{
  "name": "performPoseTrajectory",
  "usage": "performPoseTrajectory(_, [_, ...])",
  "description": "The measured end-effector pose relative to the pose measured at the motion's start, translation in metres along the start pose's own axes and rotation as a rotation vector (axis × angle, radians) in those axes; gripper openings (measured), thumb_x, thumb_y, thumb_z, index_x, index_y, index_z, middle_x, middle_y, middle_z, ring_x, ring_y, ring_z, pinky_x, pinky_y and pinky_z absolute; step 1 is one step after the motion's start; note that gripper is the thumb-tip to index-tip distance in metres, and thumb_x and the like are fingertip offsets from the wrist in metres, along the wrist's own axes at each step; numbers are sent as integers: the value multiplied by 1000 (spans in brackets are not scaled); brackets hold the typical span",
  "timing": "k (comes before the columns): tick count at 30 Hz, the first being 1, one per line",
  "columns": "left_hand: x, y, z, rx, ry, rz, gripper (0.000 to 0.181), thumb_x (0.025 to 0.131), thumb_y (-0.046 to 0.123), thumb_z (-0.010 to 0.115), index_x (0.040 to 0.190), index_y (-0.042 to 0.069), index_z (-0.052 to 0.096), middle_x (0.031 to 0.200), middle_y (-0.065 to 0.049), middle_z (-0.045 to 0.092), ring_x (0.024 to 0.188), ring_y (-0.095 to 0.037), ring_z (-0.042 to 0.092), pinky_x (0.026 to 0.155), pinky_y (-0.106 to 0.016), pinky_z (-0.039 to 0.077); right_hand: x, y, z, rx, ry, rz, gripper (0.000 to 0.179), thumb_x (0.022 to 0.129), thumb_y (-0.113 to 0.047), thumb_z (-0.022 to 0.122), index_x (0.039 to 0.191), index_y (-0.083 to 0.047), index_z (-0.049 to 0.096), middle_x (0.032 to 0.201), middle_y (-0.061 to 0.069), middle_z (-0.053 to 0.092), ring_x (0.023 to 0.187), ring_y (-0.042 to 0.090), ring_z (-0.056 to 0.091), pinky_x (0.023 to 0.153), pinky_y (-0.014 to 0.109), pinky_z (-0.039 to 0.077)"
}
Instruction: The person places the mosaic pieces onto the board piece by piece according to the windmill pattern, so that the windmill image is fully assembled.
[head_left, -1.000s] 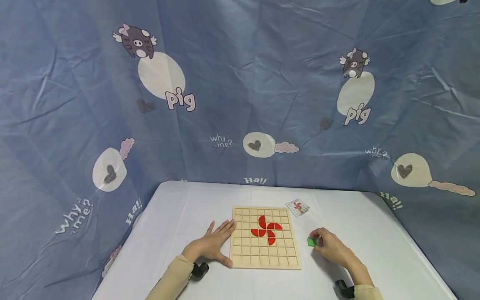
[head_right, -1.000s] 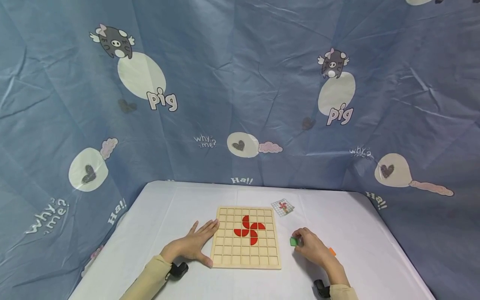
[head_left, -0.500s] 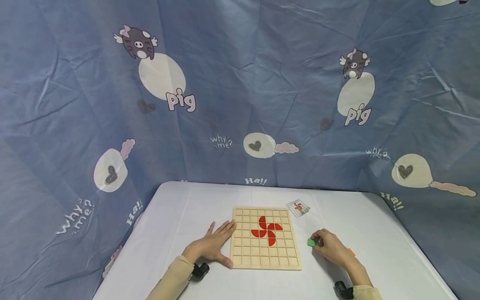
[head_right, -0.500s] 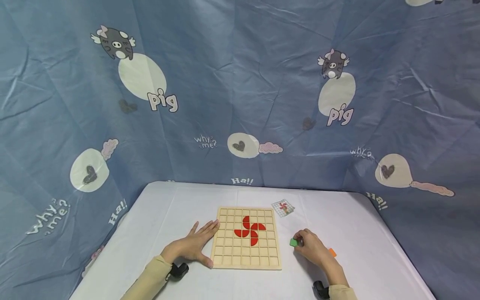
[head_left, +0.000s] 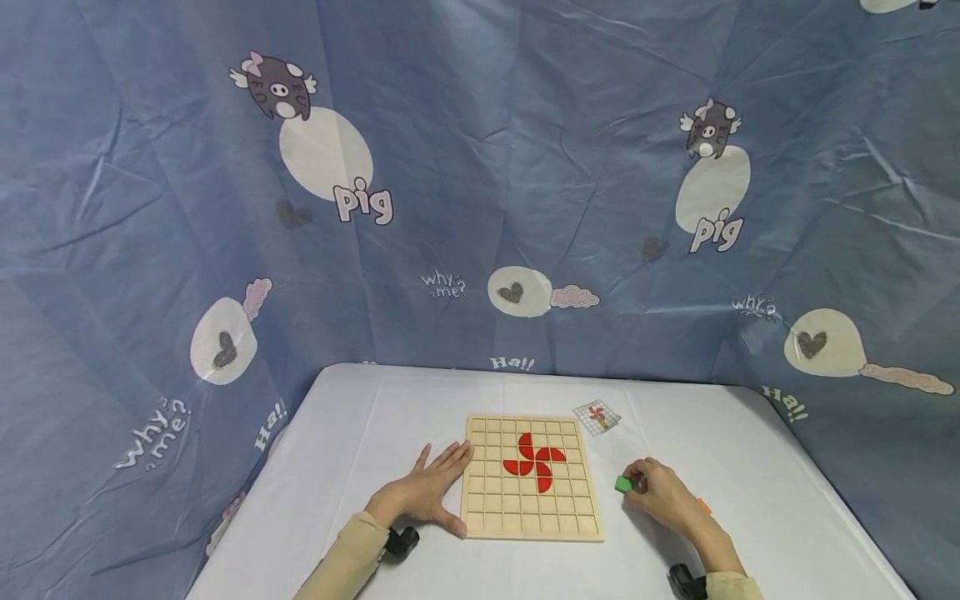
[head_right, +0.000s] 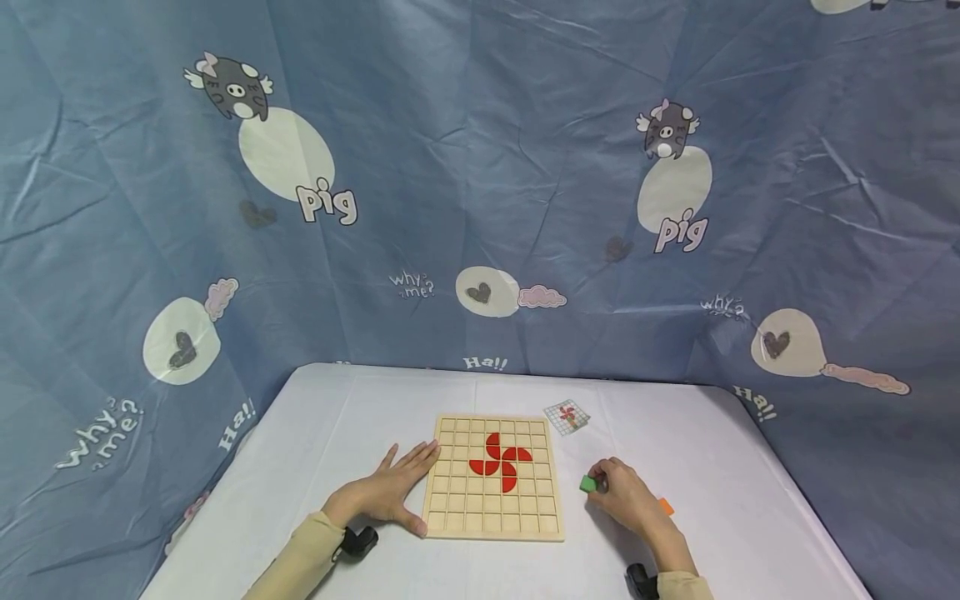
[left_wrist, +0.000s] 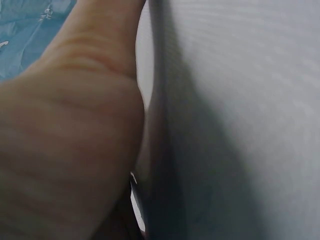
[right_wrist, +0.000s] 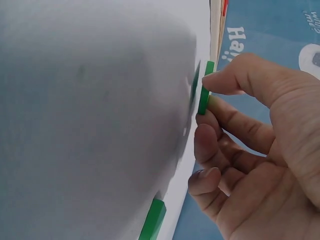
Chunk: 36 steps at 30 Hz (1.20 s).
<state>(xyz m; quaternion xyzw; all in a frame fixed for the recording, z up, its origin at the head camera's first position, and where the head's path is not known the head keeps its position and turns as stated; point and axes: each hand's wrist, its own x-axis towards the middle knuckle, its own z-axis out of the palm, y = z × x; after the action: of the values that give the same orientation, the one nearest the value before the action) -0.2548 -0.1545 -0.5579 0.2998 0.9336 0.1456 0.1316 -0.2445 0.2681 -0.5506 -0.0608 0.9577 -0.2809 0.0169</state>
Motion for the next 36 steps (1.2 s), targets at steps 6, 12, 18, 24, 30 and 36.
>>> performPoseTrajectory(6, [0, -1, 1, -3, -1, 0, 131, 61, 73, 71, 156, 9, 7, 164, -8, 2, 151, -29, 4, 117, -65, -3, 1, -7, 0, -5, 21, -11, 31, 72, -12, 75, 100, -8, 65, 90, -2, 58, 76, 11, 49, 60, 21, 42])
performPoseTrajectory(12, [2, -2, 2, -3, -5, -8, 131, 61, 74, 70, 156, 10, 6, 164, -7, 2, 151, -28, 3, 117, -64, -4, 6, -21, 3, -9, 32, -49, 29, 70, -13, 76, 97, -10, 66, 89, -3, 57, 73, 10, 47, 57, 21, 39])
performPoseTrajectory(18, [3, -3, 2, 2, -4, -11, 132, 60, 75, 70, 156, 11, 6, 164, -7, 2, 151, -28, 3, 117, -63, -3, 9, -40, 9, 4, 14, -105, 24, 74, -15, 76, 95, -14, 65, 89, -6, 57, 74, 9, 47, 58, 21, 41])
performPoseTrajectory(24, [3, -2, 1, -1, -1, -7, 131, 61, 74, 70, 156, 10, 7, 164, -7, 2, 151, -29, 3, 117, -64, -4, 12, -60, 17, -9, 24, -216, 23, 74, -12, 75, 95, -14, 65, 91, -7, 59, 73, 7, 49, 59, 20, 43])
performPoseTrajectory(30, [3, -1, -1, 2, -5, -12, 131, 60, 73, 71, 156, 10, 7, 164, -8, 3, 151, -29, 4, 117, -64, -3, 16, -81, 28, -15, -10, -285, 22, 77, -14, 75, 98, -12, 66, 92, -7, 59, 68, 6, 47, 57, 19, 42])
performPoseTrajectory(36, [2, 0, -1, -2, -3, -8, 131, 61, 73, 71, 156, 9, 8, 164, -8, 3, 151, -29, 4, 117, -64, -3, 18, -95, 40, -37, -61, -360, 23, 78, -14, 73, 100, -12, 66, 95, -6, 60, 71, 5, 49, 61, 20, 45])
